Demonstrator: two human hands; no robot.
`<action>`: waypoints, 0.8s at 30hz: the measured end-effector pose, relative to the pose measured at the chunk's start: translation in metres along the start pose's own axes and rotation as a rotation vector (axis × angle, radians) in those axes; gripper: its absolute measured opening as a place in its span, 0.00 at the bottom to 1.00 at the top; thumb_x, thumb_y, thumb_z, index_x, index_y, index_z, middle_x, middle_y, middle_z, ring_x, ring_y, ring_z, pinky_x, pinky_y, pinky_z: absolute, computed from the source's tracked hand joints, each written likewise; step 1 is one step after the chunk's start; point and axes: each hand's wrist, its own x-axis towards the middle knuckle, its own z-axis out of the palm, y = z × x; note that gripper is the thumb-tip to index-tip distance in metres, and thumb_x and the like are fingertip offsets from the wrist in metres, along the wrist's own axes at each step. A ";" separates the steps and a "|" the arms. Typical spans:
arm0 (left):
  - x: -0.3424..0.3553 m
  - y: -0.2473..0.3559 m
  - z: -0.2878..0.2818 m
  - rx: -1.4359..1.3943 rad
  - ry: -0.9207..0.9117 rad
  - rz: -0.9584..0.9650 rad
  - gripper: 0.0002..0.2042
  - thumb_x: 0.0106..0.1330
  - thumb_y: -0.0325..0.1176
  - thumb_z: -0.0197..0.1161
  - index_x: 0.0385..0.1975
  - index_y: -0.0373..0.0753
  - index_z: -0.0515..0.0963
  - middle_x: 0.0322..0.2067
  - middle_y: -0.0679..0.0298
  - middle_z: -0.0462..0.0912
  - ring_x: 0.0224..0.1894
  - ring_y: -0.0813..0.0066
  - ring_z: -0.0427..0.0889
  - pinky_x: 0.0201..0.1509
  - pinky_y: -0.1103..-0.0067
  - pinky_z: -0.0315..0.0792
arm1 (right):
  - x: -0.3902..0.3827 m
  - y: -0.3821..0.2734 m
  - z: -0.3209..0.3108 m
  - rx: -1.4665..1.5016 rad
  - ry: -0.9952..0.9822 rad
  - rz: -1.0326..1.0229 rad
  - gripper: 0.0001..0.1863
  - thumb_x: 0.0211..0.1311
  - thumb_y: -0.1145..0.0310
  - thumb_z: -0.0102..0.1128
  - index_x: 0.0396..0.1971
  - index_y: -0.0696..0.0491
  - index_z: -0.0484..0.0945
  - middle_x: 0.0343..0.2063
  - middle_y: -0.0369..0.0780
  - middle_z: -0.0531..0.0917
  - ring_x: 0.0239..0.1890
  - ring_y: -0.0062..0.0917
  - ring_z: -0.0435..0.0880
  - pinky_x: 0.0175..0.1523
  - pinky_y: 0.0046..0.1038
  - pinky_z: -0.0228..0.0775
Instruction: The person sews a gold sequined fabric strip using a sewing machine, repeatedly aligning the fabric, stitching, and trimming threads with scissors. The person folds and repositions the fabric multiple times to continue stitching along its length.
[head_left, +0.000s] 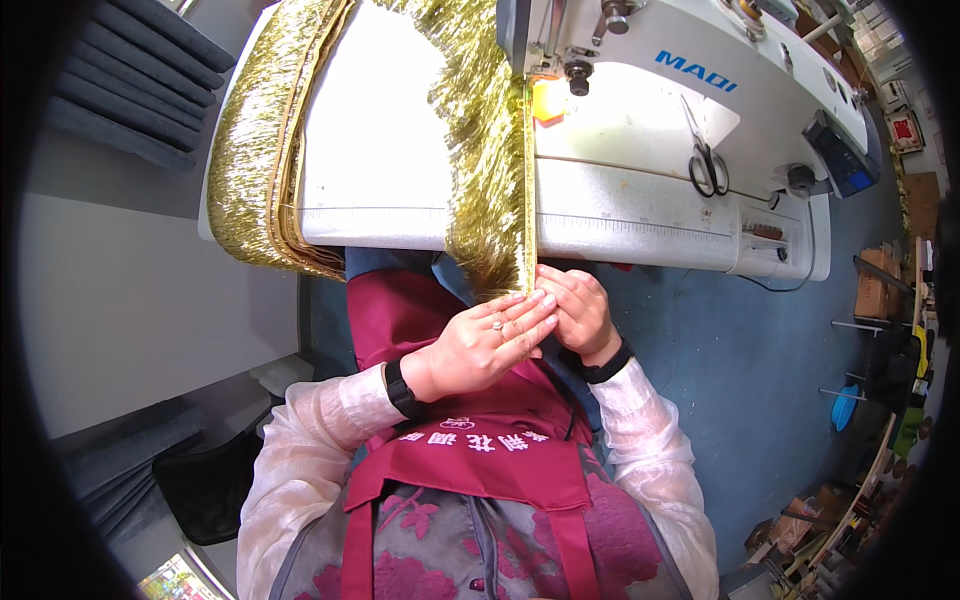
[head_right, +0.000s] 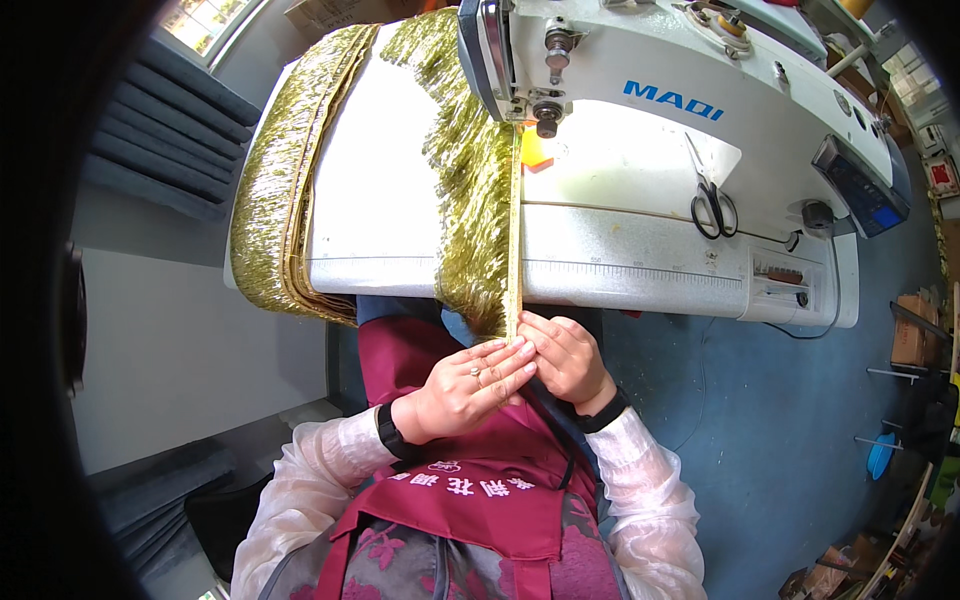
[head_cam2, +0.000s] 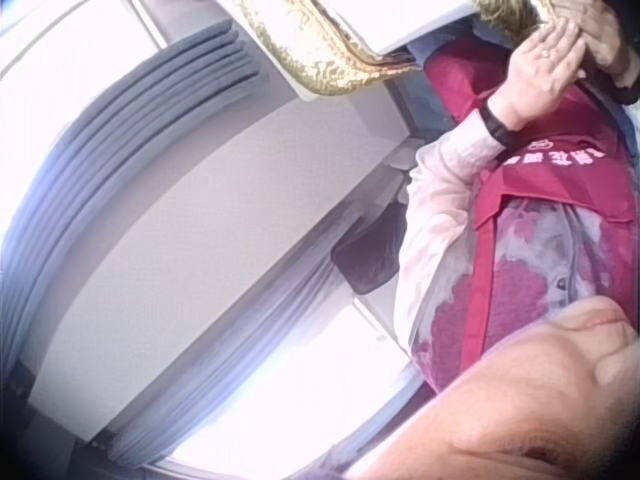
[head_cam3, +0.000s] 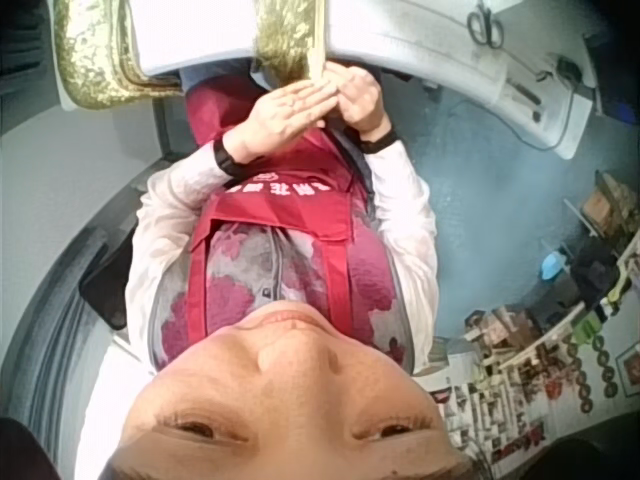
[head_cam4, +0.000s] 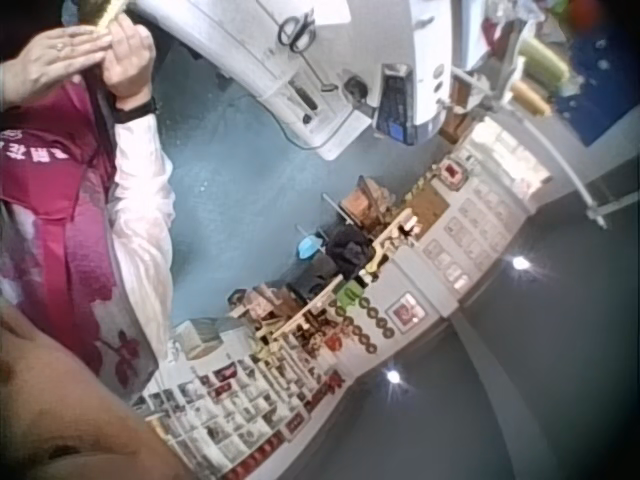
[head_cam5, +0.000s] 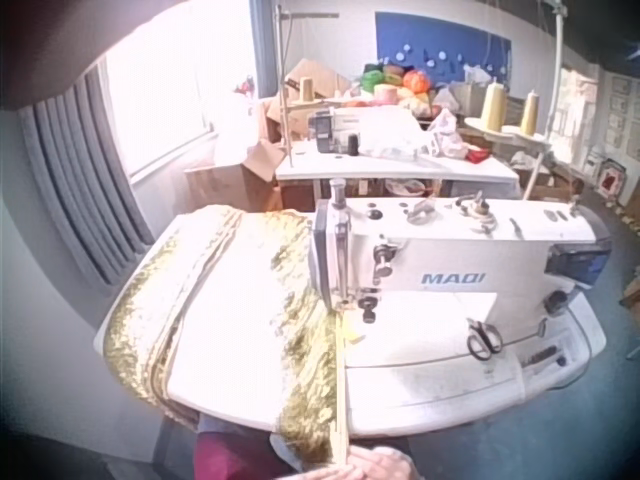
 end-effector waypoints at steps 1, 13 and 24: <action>0.000 0.000 0.000 0.004 -0.001 -0.003 0.24 0.67 0.31 0.63 0.64 0.33 0.77 0.66 0.52 0.77 0.69 0.62 0.77 0.73 0.67 0.70 | 0.000 0.000 0.000 0.001 -0.001 0.000 0.08 0.62 0.73 0.59 0.35 0.61 0.84 0.48 0.45 0.88 0.55 0.37 0.87 0.54 0.37 0.76; -0.003 0.006 0.001 0.014 -0.013 0.001 0.24 0.67 0.31 0.64 0.63 0.32 0.77 0.66 0.51 0.77 0.69 0.62 0.77 0.74 0.68 0.70 | -0.004 -0.003 -0.001 0.008 0.000 -0.002 0.10 0.62 0.72 0.59 0.37 0.60 0.84 0.47 0.44 0.88 0.55 0.35 0.87 0.54 0.36 0.76; -0.004 0.009 -0.002 0.007 -0.022 -0.008 0.24 0.68 0.34 0.67 0.63 0.32 0.77 0.65 0.52 0.79 0.69 0.63 0.77 0.73 0.68 0.70 | -0.005 -0.005 -0.001 0.004 -0.002 -0.015 0.10 0.61 0.72 0.59 0.37 0.60 0.84 0.48 0.44 0.88 0.55 0.35 0.87 0.54 0.36 0.77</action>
